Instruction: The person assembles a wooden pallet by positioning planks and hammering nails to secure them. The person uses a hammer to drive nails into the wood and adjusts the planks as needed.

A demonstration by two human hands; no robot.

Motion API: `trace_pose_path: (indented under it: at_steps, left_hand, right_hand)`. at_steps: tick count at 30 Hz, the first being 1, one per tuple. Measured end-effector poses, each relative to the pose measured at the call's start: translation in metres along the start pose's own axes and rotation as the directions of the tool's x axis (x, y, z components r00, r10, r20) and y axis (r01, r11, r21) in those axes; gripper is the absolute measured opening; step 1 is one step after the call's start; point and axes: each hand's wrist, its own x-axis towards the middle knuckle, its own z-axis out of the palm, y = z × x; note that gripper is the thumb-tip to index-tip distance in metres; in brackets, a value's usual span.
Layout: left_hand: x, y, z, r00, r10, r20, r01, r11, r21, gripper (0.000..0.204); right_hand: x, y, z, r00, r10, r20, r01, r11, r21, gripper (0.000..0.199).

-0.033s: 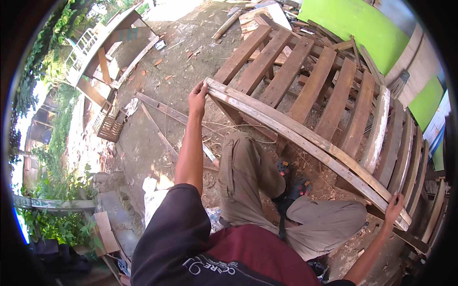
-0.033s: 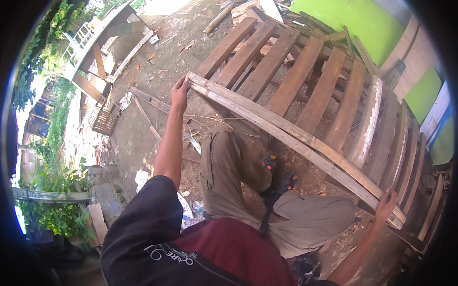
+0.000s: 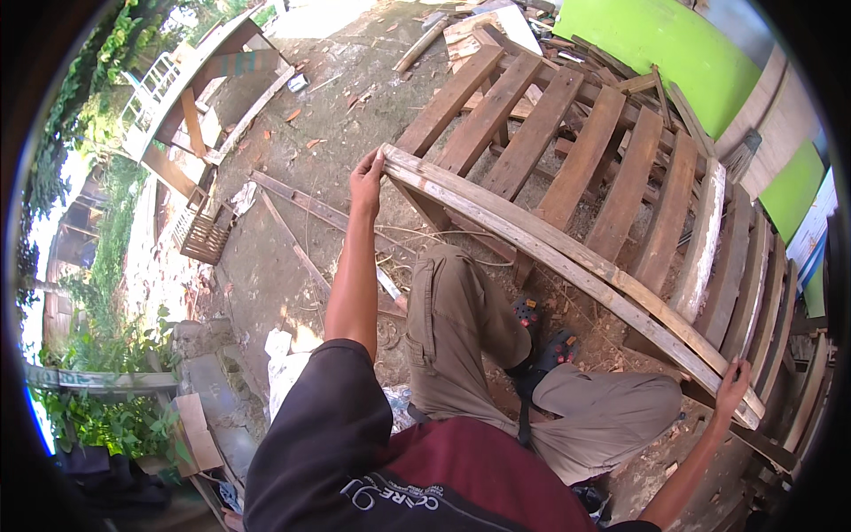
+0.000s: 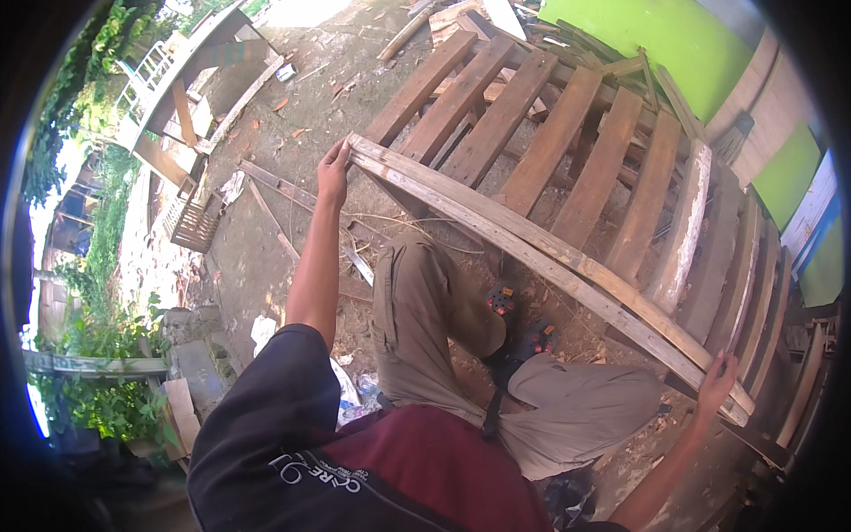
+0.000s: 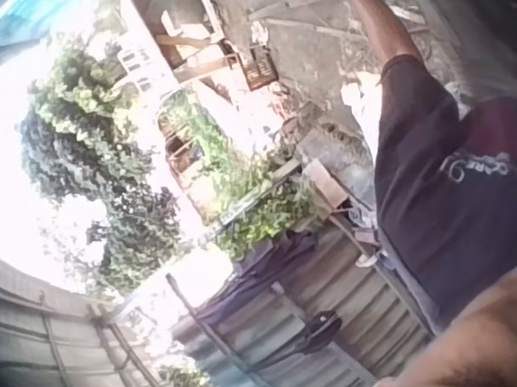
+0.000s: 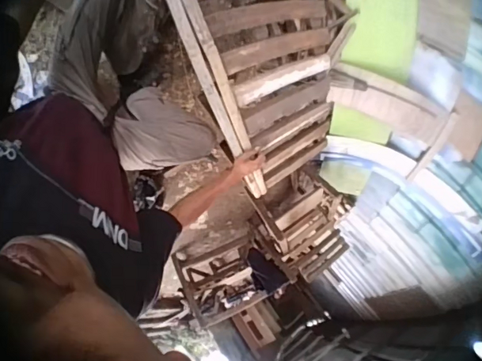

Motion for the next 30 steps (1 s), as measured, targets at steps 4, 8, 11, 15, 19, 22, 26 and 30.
trace_pose_path:
  at_steps: [4,8,11,15,19,22,26,30]
  left_hand:
    - [0.011,0.003,0.005,0.999,-0.042,-0.002,0.042,0.999,0.025,0.039]
    - [0.013,0.019,0.013,0.988,-0.144,-0.065,0.147,0.987,0.058,0.038]
    - [0.016,0.025,0.013,0.975,-0.183,-0.129,0.193,0.979,0.070,0.035]
    - [0.018,0.022,0.023,0.964,-0.165,-0.211,0.176,0.984,0.036,0.030]
    - [0.020,0.023,0.023,0.961,-0.142,-0.239,0.166,0.982,0.085,0.029]
    - [0.020,0.019,0.030,0.949,-0.167,-0.269,0.193,0.978,0.075,0.026]
    - [0.038,-0.008,0.018,0.948,-0.074,-0.308,0.103,0.992,0.079,0.022]
    - [0.054,-0.029,0.017,0.947,-0.025,-0.321,0.047,0.997,0.063,0.024]
  right_hand:
    - [0.001,0.008,0.001,1.000,-0.014,-0.001,0.014,1.000,-0.003,0.023]
    - [0.002,0.014,0.000,1.000,-0.002,0.018,0.002,1.000,-0.012,0.026]
    - [-0.001,0.013,0.003,0.999,0.012,0.035,-0.013,0.999,0.035,0.024]
    - [-0.002,0.013,-0.001,1.000,0.010,0.026,-0.011,0.998,0.061,0.023]
    - [0.002,-0.012,-0.005,0.997,0.049,0.062,-0.054,0.995,0.081,0.022]
    - [0.003,-0.022,-0.013,0.993,0.085,0.084,-0.091,0.993,0.076,0.022]
    - [0.003,-0.032,-0.010,0.997,0.068,0.029,-0.070,0.993,0.098,0.021]
    - [0.004,-0.046,-0.013,0.997,-0.045,-0.056,0.048,0.997,0.055,0.020]
